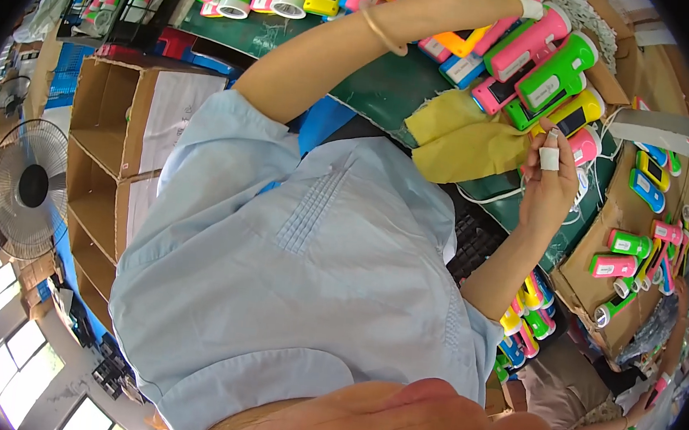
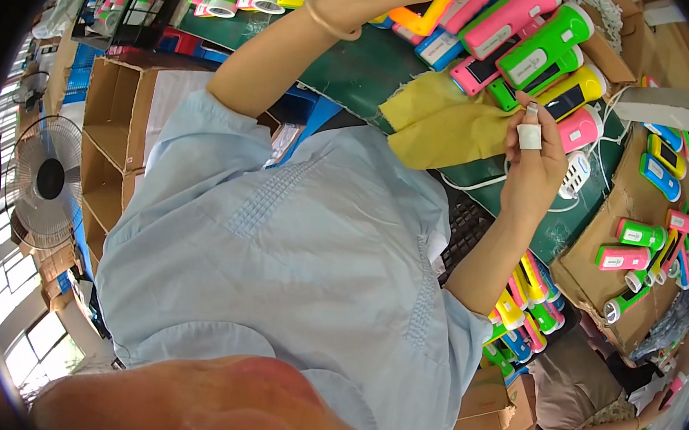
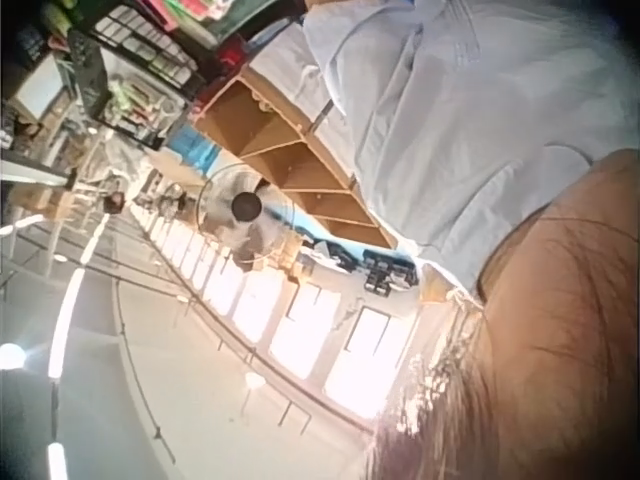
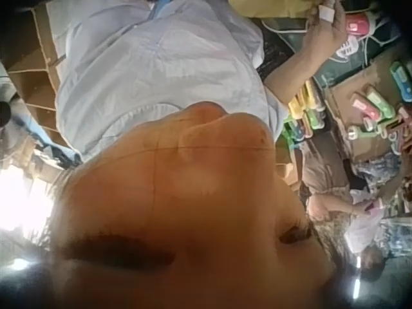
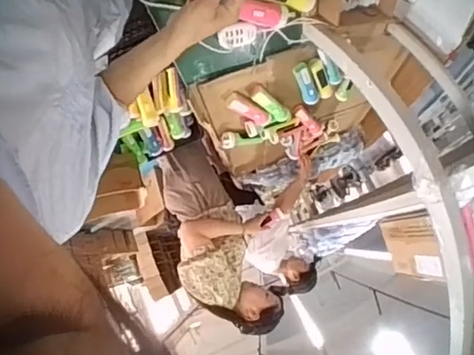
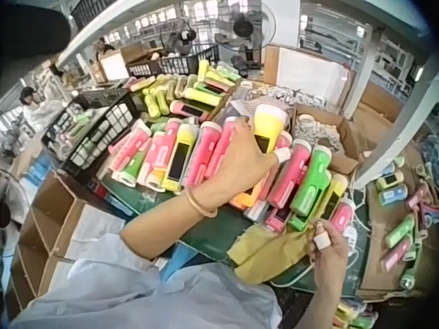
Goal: Assembling and testing various colorful flashlights on an industrial assembly line.
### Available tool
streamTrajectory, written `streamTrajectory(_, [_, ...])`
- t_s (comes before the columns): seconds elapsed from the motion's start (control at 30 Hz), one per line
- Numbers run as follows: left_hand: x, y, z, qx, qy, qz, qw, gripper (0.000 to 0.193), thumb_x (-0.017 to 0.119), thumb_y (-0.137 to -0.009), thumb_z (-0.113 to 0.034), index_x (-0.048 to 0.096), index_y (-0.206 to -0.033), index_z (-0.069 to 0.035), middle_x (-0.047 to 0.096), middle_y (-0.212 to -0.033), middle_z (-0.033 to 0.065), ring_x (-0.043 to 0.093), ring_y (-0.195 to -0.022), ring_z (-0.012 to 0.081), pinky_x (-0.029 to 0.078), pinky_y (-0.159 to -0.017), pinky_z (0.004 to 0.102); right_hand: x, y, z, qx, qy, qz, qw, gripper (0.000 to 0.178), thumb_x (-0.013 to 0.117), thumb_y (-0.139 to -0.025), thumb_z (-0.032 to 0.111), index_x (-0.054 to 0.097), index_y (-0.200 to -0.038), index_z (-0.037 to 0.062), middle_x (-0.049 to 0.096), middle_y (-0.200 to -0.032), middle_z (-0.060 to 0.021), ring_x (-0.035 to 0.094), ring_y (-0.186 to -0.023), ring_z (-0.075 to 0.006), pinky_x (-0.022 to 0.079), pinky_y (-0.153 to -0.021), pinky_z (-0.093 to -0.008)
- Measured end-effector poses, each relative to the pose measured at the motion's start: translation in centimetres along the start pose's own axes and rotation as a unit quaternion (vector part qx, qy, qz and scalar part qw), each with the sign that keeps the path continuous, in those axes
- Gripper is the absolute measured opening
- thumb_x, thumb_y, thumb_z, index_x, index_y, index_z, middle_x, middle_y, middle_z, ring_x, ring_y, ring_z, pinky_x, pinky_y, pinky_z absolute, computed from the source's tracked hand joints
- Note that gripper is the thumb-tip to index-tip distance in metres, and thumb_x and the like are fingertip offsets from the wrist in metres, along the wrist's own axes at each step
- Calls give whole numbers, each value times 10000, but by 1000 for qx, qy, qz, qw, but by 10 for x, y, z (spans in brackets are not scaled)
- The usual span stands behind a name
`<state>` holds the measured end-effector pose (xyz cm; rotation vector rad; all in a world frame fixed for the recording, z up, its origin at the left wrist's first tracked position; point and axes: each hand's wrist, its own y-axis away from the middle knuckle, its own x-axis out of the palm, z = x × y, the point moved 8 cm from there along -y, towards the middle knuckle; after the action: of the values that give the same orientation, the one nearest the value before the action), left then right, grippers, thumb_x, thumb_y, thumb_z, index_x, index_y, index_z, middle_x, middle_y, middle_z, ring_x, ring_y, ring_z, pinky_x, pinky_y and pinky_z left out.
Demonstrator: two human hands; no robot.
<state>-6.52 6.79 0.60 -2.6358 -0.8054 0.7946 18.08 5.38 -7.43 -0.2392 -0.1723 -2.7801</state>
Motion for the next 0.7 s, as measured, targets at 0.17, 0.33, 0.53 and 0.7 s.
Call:
streamTrajectory(0.17, [2,-1,7,-36,119,7,992,530,636,-811,-257,394,-1116,104,510,-1075,231,527,-983,304,433,-844,398,7,-11,11,-79,94,-23,992,152,610,-838,72,652,-968,4,598,-840,-15,515,-718,-50,387,-605,-166])
streamTrajectory(0.33, [63,49,12,-213,634,250,700,379,544,-886,-202,456,-1175,26,563,-1076,119,568,-970,190,485,-826,349,50,-11,41,-187,185,-2,965,100,647,-780,8,647,-879,7,617,-828,-30,556,-687,-94,446,-617,-225])
streamTrajectory(0.53, [41,68,2,-145,440,144,875,445,515,-896,-398,443,-1116,-17,551,-966,61,553,-898,158,486,-762,337,97,7,67,-399,442,85,799,215,588,-654,-82,628,-843,14,582,-768,-106,576,-689,-299,466,-638,-339])
streamTrajectory(0.7, [30,64,-11,-78,594,211,772,572,430,-843,-598,511,-1000,-53,566,-851,65,573,-734,158,492,-665,295,109,32,62,-221,270,249,904,228,696,-680,45,606,-889,26,574,-786,-74,569,-704,-208,456,-622,-280])
